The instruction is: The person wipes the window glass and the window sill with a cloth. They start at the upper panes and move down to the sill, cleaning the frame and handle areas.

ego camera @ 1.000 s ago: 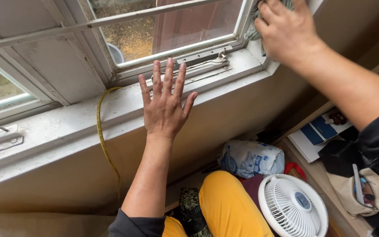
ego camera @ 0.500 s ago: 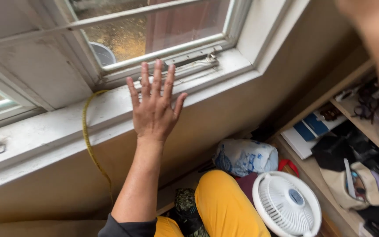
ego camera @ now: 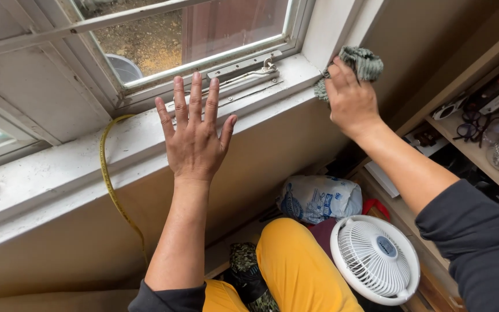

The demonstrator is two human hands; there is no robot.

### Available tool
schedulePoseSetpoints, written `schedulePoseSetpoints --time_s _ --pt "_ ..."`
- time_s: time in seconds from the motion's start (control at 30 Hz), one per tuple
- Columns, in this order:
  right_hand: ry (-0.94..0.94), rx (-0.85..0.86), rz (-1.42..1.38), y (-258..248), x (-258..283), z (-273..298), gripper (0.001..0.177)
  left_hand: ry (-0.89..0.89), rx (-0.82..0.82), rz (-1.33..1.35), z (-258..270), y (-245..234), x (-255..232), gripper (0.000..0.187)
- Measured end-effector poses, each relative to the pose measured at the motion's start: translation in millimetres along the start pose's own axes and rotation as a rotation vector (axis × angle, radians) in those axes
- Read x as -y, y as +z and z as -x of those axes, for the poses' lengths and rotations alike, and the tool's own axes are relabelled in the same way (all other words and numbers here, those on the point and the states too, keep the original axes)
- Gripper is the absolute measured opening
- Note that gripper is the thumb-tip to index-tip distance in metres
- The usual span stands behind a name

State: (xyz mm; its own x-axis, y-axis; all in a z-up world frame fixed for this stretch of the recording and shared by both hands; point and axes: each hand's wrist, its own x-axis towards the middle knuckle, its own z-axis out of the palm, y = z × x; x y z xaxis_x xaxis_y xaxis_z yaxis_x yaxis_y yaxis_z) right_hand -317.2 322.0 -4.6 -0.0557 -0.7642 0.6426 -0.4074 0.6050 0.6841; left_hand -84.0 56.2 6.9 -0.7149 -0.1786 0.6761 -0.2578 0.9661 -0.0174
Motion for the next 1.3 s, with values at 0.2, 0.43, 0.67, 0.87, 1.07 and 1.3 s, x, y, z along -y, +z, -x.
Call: schedulePoseSetpoints --time_s 0.2,0.43,0.67,0.87,1.07,1.3 --pt "0.278 -0.204 -0.656 -19.0 22.5 -13.3 0.046 -0.017 -0.032 0.006 -3.2 0.5 0.7 0.065" --pt "0.544 -0.362 -1.027 -89.7 169.8 -65.8 0.042 0.077 -0.037 0.032 -2.1 -5.6 3.1 0.063" --pt "0.248 -0.444 -0.96 -43.4 156.5 -50.2 0.053 0.124 -0.209 0.099 4.0 14.0 5.9 0.066" --pt "0.361 -0.274 -0.868 -3.8 75.8 -5.0 0.053 0.08 -0.179 0.2 6.3 8.5 10.1 0.066" --pt "0.459 -0.432 -0.767 -44.4 22.6 -62.6 0.045 0.016 -0.18 0.22 20.1 -35.5 61.7 0.057" --pt "0.324 0.004 -0.623 12.3 58.5 -49.2 0.059 -0.106 -0.106 0.042 23.6 -25.8 76.4 0.06"
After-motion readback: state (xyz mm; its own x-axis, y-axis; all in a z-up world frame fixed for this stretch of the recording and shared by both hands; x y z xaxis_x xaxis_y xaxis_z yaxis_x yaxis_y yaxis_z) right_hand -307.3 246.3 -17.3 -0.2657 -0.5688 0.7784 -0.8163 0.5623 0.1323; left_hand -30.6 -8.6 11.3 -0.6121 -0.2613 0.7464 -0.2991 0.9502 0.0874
